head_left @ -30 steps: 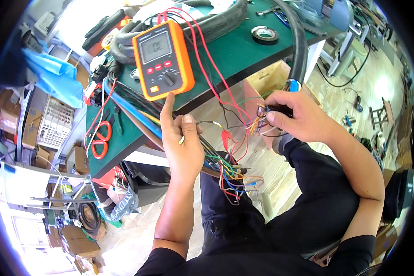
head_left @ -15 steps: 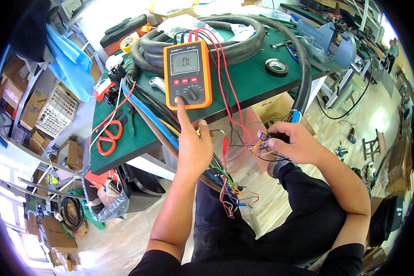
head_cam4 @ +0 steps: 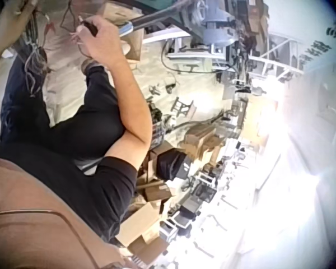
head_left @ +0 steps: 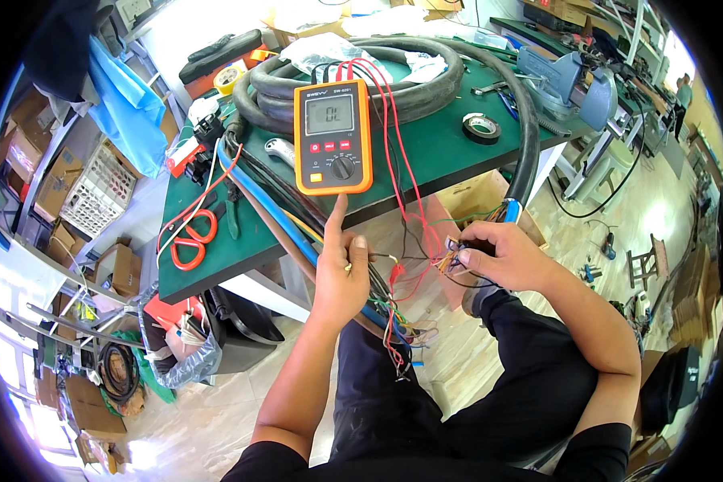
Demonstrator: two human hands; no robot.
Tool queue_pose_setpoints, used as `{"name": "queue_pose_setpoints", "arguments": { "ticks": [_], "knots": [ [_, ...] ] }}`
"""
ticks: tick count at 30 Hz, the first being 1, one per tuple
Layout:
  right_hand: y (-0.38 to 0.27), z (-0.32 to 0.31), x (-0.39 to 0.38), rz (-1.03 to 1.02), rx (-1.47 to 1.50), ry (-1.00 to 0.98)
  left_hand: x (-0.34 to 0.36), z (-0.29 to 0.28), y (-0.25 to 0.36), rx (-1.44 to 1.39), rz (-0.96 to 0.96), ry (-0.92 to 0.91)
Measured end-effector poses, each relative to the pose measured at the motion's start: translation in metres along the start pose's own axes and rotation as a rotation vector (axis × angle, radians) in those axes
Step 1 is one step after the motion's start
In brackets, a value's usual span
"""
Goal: The person uses a multimeter to test voltage or continuity on wires within a large bundle, pressing probes against wire tips while turning the meter dial.
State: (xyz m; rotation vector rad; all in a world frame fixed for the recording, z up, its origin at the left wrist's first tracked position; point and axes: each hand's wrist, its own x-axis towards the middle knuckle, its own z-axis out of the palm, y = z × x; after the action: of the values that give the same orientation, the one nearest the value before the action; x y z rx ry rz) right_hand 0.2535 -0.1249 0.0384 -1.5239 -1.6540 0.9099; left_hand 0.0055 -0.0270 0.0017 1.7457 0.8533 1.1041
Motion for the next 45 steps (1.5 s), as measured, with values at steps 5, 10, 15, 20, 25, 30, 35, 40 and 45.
{"name": "queue_pose_setpoints", "arguments": {
  "ticks": [5, 10, 15, 20, 25, 30, 35, 40, 45],
  "knots": [
    [-0.005, 0.0, 0.001, 0.045, 0.001, -0.014, -0.001, -0.002, -0.005, 0.01, 0.043, -0.024],
    [-0.003, 0.0, 0.002, 0.051, -0.002, -0.018, -0.002, -0.001, -0.006, -0.018, 0.03, -0.024],
    [-0.005, 0.0, 0.002, 0.049, -0.02, -0.009, -0.002, -0.001, -0.005, -0.011, 0.019, -0.021],
    [-0.008, -0.001, 0.002, 0.068, -0.016, -0.022, -0.002, 0.001, -0.003, -0.04, 0.02, 0.02],
    [-0.002, 0.0, 0.001, 0.043, 0.005, -0.01, 0.0, 0.0, -0.003, -0.039, 0.013, 0.014],
    [0.0, 0.0, 0.003, 0.012, 0.064, 0.012, 0.004, -0.005, -0.009, -0.072, -0.009, -0.013],
    [0.0, -0.003, 0.003, 0.07, 0.137, -0.01, 0.001, -0.003, -0.01, -0.192, -0.067, -0.006],
    [0.004, -0.008, 0.003, 0.109, 0.348, -0.026, 0.001, -0.004, -0.007, -0.271, -0.084, -0.001],
    [0.007, -0.008, 0.002, 0.128, 0.393, -0.017, 0.001, -0.005, -0.009, -0.316, -0.103, -0.018]
  ]
}}
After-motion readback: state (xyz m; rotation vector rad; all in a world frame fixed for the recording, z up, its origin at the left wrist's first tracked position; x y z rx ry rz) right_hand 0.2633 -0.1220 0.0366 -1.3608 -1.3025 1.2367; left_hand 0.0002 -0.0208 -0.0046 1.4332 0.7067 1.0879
